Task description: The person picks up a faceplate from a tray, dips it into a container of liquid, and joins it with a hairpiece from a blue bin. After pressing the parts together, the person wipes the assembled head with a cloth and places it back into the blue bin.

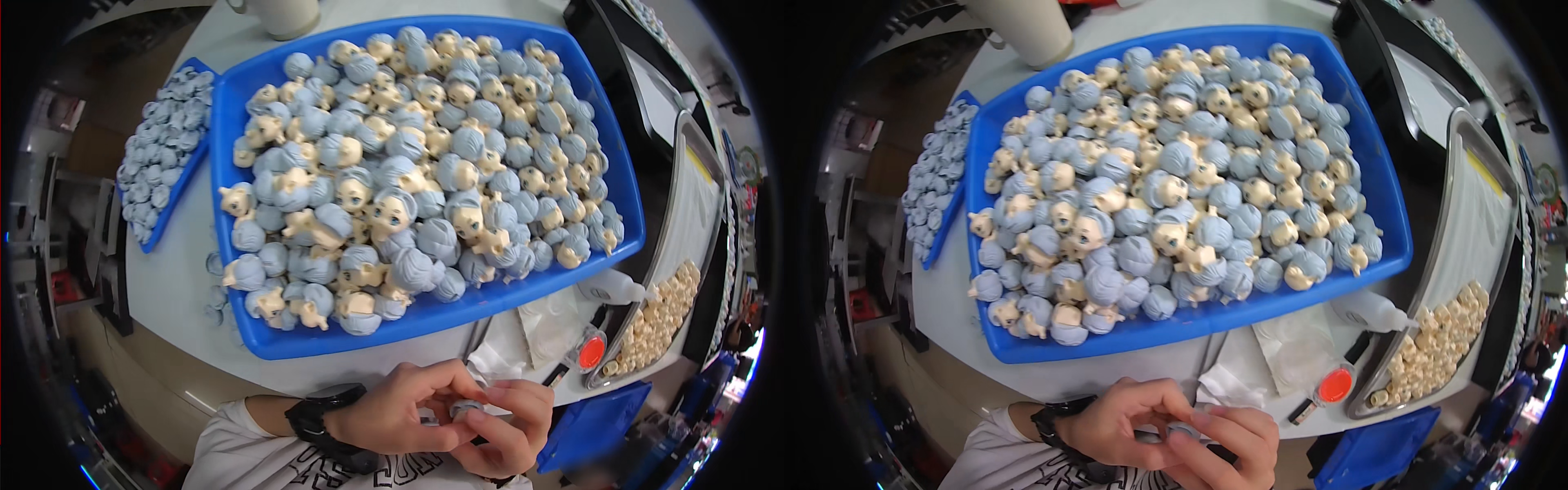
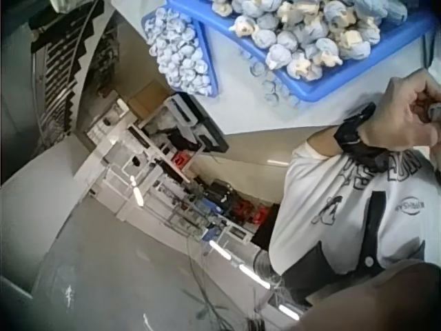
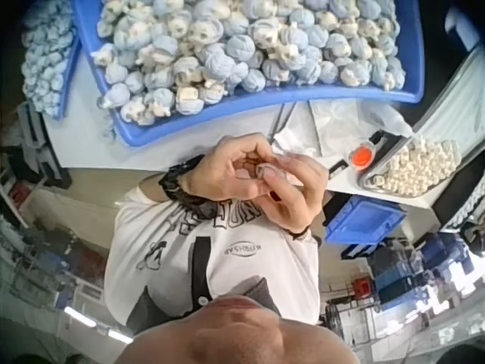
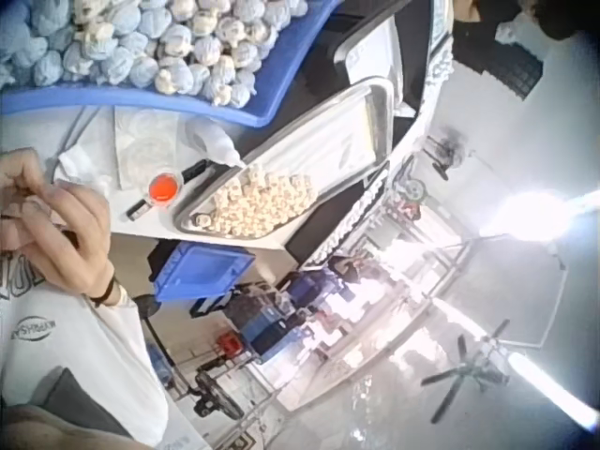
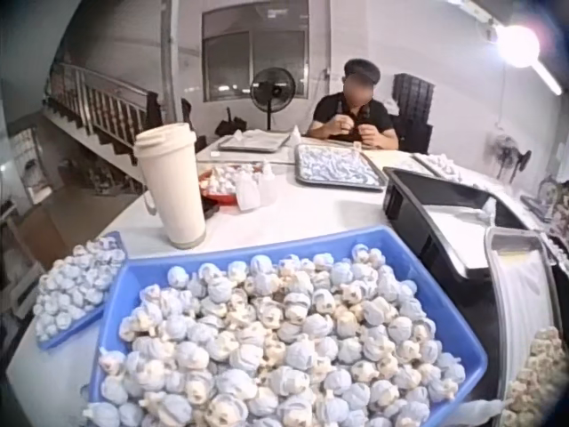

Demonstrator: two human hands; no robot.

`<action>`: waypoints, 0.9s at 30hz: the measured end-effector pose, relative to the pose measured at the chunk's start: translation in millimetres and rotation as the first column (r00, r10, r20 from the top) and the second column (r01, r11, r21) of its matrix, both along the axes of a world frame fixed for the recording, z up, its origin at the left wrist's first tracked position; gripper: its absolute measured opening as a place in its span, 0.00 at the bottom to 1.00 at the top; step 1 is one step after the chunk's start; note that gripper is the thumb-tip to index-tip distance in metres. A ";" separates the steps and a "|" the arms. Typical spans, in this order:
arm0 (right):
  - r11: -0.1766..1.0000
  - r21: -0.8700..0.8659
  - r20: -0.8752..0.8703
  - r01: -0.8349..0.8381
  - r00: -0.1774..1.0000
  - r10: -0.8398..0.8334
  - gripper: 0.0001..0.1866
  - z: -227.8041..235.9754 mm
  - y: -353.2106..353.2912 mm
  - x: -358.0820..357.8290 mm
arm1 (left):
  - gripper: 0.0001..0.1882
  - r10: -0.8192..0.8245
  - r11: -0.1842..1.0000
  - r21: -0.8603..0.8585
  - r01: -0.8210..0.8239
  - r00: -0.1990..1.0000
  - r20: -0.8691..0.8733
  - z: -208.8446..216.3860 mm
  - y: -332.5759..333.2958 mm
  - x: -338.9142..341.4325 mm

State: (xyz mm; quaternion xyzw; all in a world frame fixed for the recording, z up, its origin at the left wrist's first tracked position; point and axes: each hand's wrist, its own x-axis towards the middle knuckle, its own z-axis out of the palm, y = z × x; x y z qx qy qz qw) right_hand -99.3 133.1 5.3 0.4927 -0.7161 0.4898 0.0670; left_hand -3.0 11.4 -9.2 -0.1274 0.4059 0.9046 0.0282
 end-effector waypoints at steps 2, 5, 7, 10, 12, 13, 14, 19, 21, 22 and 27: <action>0.987 -0.015 0.023 -0.162 0.986 0.162 0.22 4.2 4.5 -8.2 | 0.17 0.016 0.996 -0.087 -0.016 1.000 -0.002 -1.2 1.1 2.2; 0.946 -0.170 0.039 -0.276 0.957 0.287 0.18 12.3 17.2 -19.5 | 0.19 -0.017 0.843 -0.528 -0.099 0.977 -0.212 13.4 -0.8 9.1; 0.886 -0.308 0.058 -0.345 0.923 0.380 0.14 12.6 21.5 -22.3 | 0.19 -0.071 0.690 -0.704 -0.166 0.953 -0.295 33.4 -17.4 24.0; 0.918 -0.248 0.196 -0.309 0.912 0.360 0.14 6.9 31.8 -19.9 | 0.19 0.060 0.511 -0.836 -0.203 0.978 -0.201 57.3 -58.7 41.8; 0.923 -0.260 0.218 -0.283 0.914 0.342 0.13 3.0 30.5 -17.1 | 0.22 0.098 0.126 -0.981 -0.149 0.986 -0.137 78.2 -83.7 32.1; 0.927 -0.249 0.234 -0.281 0.911 0.339 0.13 3.6 31.0 -17.5 | 0.23 0.095 -0.035 -0.990 -0.139 0.985 -0.142 82.9 -94.8 24.5; 0.925 -0.244 0.253 -0.292 0.902 0.351 0.13 6.3 30.3 -15.2 | 0.25 0.104 -0.201 -0.973 -0.114 0.985 -0.137 91.5 -102.7 23.2; 0.914 -0.258 0.203 -0.312 0.908 0.367 0.14 -0.5 33.8 -13.5 | 0.30 0.404 -0.423 -0.906 0.020 0.899 -0.169 102.2 -126.2 38.8; 0.926 -0.256 0.215 -0.277 0.918 0.334 0.14 -5.3 36.6 -14.0 | 0.36 0.407 -0.375 -0.926 0.048 0.906 -0.118 97.7 -133.5 76.3; 0.928 -0.258 0.220 -0.269 0.919 0.328 0.15 -6.4 36.0 -15.0 | 0.42 0.419 -0.331 -0.941 0.072 0.905 -0.078 94.7 -132.6 94.3; 0.930 -0.240 0.259 -0.277 0.905 0.336 0.15 -2.5 22.8 -8.2 | 0.56 0.562 -0.198 -0.936 0.290 0.816 0.133 37.7 -90.6 139.6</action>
